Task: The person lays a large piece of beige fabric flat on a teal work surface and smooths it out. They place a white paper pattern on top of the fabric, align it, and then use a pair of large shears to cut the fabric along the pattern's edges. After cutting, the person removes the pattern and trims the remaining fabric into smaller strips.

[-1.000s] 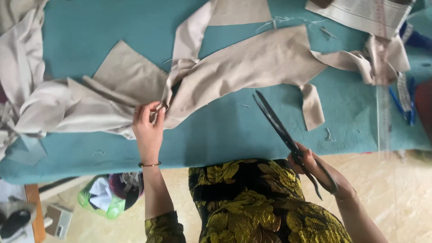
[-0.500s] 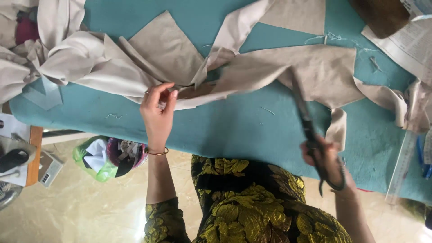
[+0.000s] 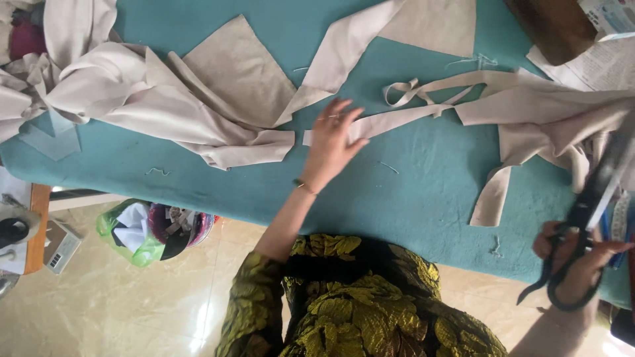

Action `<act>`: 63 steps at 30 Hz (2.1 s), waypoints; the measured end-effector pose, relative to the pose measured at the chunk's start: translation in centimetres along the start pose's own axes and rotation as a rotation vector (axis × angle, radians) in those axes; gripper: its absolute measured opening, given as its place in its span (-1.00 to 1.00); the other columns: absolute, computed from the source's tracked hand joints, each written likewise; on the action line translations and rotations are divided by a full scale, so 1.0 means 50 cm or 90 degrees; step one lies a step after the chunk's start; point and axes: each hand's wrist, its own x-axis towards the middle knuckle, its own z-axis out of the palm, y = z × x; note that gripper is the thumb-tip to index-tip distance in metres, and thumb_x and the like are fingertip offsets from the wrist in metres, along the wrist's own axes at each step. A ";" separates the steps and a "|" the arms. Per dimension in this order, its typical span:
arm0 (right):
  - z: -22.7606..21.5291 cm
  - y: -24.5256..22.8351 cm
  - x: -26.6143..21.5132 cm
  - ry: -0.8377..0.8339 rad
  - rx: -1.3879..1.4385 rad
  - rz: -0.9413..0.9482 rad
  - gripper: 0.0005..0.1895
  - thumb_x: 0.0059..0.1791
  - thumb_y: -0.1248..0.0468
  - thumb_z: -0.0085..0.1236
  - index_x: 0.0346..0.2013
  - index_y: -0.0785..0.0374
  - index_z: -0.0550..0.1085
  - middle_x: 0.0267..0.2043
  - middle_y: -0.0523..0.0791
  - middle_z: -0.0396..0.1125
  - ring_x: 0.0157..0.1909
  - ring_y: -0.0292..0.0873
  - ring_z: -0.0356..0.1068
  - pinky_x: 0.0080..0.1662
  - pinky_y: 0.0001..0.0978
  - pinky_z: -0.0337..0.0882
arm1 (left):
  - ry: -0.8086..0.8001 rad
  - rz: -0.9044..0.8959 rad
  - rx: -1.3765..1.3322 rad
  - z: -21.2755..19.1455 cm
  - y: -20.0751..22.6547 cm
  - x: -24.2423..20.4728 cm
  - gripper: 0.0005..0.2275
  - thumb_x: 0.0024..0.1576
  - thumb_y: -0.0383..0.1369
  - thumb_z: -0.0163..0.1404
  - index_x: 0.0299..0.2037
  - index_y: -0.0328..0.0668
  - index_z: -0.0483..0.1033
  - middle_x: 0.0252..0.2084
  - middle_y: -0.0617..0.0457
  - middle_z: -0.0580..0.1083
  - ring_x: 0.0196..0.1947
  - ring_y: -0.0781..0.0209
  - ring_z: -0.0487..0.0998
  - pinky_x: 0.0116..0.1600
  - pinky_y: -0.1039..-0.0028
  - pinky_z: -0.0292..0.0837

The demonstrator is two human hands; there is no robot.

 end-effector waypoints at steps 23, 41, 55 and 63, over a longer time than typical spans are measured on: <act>0.256 -0.103 -0.048 -0.269 -0.053 0.162 -0.30 0.15 -0.15 -0.43 0.38 0.23 0.28 -0.25 -0.06 0.28 -0.34 -0.23 0.16 -0.21 -0.50 0.21 | -0.031 0.161 0.112 0.166 0.047 0.125 -0.92 0.30 -0.33 -0.04 -0.21 -0.10 0.40 -0.22 0.03 0.43 -0.02 0.03 0.42 -0.06 0.24 0.36; 0.259 -0.034 -0.034 -0.301 0.007 0.090 -0.19 0.17 -0.18 -0.51 0.46 0.44 0.08 -0.25 0.00 0.14 -0.37 -0.22 0.07 -0.34 -0.43 0.19 | -0.026 0.145 0.074 0.218 0.005 0.111 -0.91 0.21 -0.28 0.07 -0.16 0.02 0.45 -0.29 0.08 0.42 0.03 0.00 0.49 0.07 0.19 0.44; 0.219 0.040 -0.034 -0.236 0.014 0.063 -0.15 0.17 -0.35 -0.71 -0.05 0.37 0.29 -0.46 -0.10 0.07 -0.57 -0.29 0.04 -0.53 -0.51 0.09 | -0.039 0.052 -0.012 0.039 0.015 0.049 -0.92 0.23 -0.36 0.07 -0.15 -0.13 0.49 -0.28 -0.07 0.52 -0.12 -0.13 0.57 -0.01 0.15 0.47; 0.195 -0.021 -0.068 -0.182 0.040 0.038 -0.12 0.02 -0.55 -0.36 -0.21 0.28 0.30 -0.37 -0.15 0.18 -0.53 -0.39 0.00 -0.47 -0.55 -0.01 | 0.005 -0.370 -0.141 -0.232 -0.065 -0.139 -0.82 0.27 -0.28 -0.01 -0.06 -0.21 0.49 -0.14 -0.02 0.54 -0.13 0.18 0.52 -0.13 0.44 0.36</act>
